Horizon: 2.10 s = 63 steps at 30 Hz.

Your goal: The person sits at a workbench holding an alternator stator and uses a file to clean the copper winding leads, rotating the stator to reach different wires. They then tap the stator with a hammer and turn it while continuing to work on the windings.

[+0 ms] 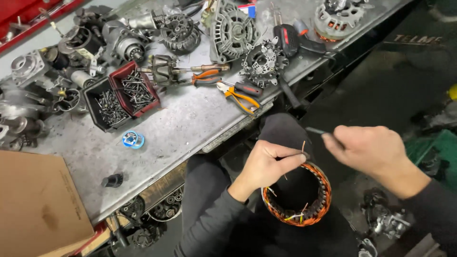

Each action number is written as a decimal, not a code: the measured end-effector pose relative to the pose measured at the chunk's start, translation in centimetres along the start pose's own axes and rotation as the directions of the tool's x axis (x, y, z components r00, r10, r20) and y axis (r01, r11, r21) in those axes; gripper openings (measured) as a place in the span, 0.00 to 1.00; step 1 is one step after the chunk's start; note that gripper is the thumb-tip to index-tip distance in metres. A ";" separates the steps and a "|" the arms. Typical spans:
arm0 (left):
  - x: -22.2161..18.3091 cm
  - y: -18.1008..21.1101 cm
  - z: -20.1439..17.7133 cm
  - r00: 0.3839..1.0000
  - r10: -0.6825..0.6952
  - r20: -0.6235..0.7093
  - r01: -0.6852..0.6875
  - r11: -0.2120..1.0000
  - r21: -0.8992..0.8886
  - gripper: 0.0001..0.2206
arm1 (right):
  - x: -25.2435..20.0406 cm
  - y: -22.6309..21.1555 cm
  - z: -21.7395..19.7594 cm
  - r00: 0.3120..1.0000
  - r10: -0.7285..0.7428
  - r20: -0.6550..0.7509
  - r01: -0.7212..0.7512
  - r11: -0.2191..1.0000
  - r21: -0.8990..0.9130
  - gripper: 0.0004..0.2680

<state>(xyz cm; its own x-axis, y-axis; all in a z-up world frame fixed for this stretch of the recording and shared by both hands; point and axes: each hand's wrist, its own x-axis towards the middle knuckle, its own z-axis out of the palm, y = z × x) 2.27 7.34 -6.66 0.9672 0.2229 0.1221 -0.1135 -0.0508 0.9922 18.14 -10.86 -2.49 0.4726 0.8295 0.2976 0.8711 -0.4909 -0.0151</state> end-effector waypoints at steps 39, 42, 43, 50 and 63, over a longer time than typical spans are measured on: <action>-6.3 8.7 8.4 0.863 0.498 -0.086 -0.332 0.687 0.646 0.09 | -9.4 -2.5 -7.1 0.991 -0.100 -0.091 0.110 0.988 0.107 0.10; -5.5 8.0 7.7 0.888 0.450 -0.099 -0.297 0.724 0.622 0.08 | -9.0 -0.3 -5.6 0.968 0.243 0.068 -0.231 0.962 -0.144 0.20; -5.6 8.2 7.7 0.888 0.449 -0.097 -0.297 0.723 0.624 0.08 | -9.3 -0.9 -5.9 0.967 0.245 0.068 -0.233 0.962 -0.142 0.20; -5.6 8.3 7.3 0.899 0.426 -0.107 -0.285 0.752 0.595 0.07 | -8.6 -0.8 -5.6 0.997 0.078 0.001 -0.078 0.995 0.065 0.17; -6.3 8.4 7.6 0.883 0.465 -0.070 -0.315 0.696 0.645 0.09 | -8.6 -1.7 -5.1 0.999 -0.037 0.026 0.035 0.996 0.083 0.15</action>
<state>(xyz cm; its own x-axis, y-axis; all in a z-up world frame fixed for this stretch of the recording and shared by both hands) -3.09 -1.87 0.77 0.7849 0.2414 0.5707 -0.2372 -0.7338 0.6366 11.93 -18.56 -0.15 0.4431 0.8539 0.2731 0.8952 -0.4377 -0.0837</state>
